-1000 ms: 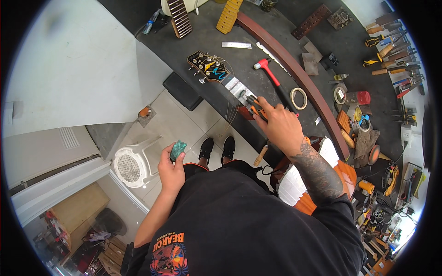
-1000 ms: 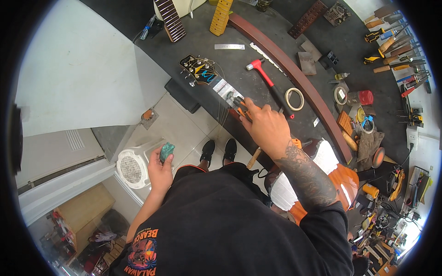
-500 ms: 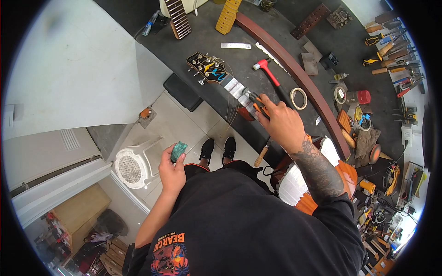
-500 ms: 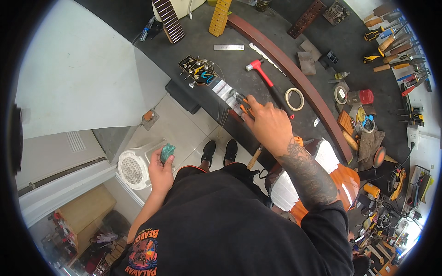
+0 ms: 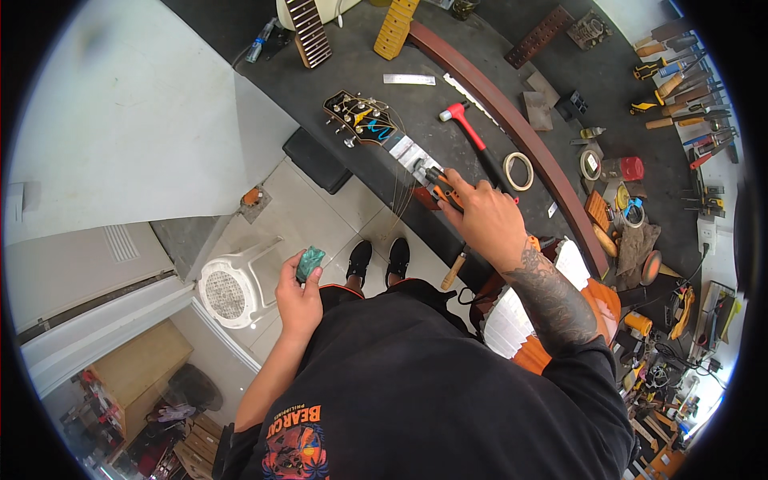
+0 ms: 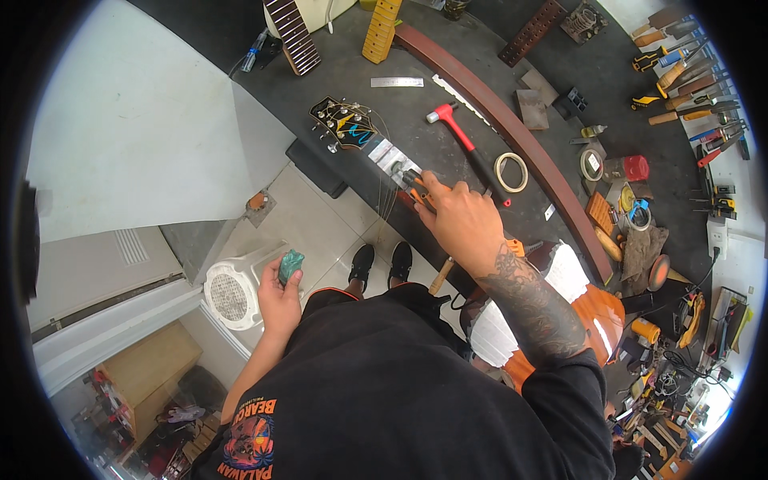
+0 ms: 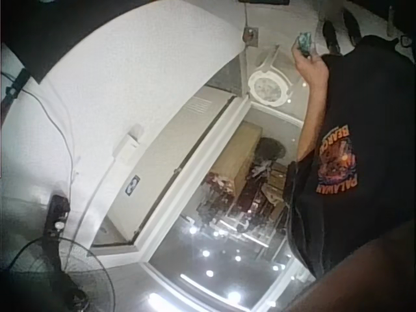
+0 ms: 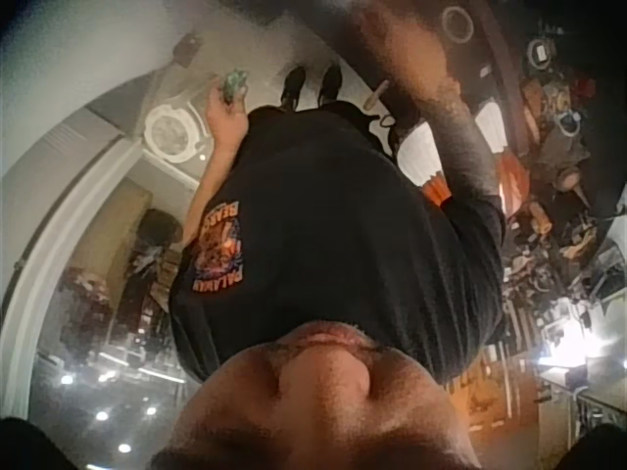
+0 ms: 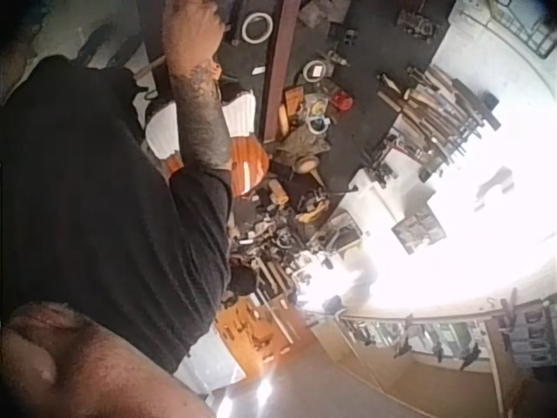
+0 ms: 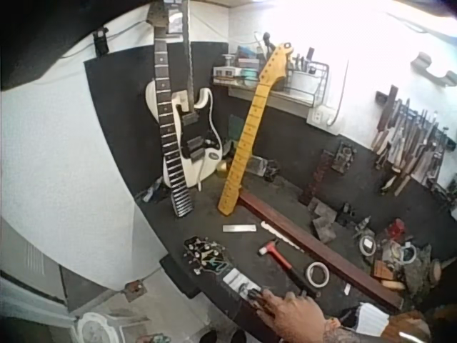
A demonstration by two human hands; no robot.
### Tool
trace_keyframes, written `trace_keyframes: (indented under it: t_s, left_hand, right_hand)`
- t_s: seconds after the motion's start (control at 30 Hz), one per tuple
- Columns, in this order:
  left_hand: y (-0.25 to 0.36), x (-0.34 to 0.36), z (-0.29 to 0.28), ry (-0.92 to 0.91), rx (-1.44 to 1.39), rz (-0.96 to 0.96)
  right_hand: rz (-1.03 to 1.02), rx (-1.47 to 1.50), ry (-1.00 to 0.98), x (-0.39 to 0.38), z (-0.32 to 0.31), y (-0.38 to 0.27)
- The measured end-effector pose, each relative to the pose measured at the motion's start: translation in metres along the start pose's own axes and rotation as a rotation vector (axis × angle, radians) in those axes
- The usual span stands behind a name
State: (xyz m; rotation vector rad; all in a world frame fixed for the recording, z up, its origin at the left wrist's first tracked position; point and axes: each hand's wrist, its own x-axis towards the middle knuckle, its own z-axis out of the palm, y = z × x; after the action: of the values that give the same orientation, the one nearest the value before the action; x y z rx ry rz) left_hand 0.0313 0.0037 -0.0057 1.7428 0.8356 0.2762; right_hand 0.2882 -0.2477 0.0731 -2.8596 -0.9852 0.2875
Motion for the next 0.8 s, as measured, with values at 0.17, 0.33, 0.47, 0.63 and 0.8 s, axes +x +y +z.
trace_keyframes:
  t_s: [0.17,0.33,0.47,0.63,0.8]
  left_hand:
    - [-0.001,0.0,0.0,0.001,-0.009,0.014]
    - [-0.002,0.0,0.0,0.004,-0.003,0.024]
    - [-0.003,0.001,0.0,0.004,0.013,0.034]
    - [-0.004,0.0,0.0,0.012,-0.019,0.044]
    - [-0.006,0.0,-0.001,0.017,0.019,0.047]
  right_hand:
    - [0.0,0.005,0.008,0.001,0.001,0.002]
    - [0.013,0.008,-0.003,0.001,-0.003,0.001]
    - [0.018,-0.006,0.013,0.001,-0.003,0.003]
    - [0.02,0.01,0.013,0.003,0.0,0.008]
    - [0.031,0.019,0.002,0.005,0.0,0.011]
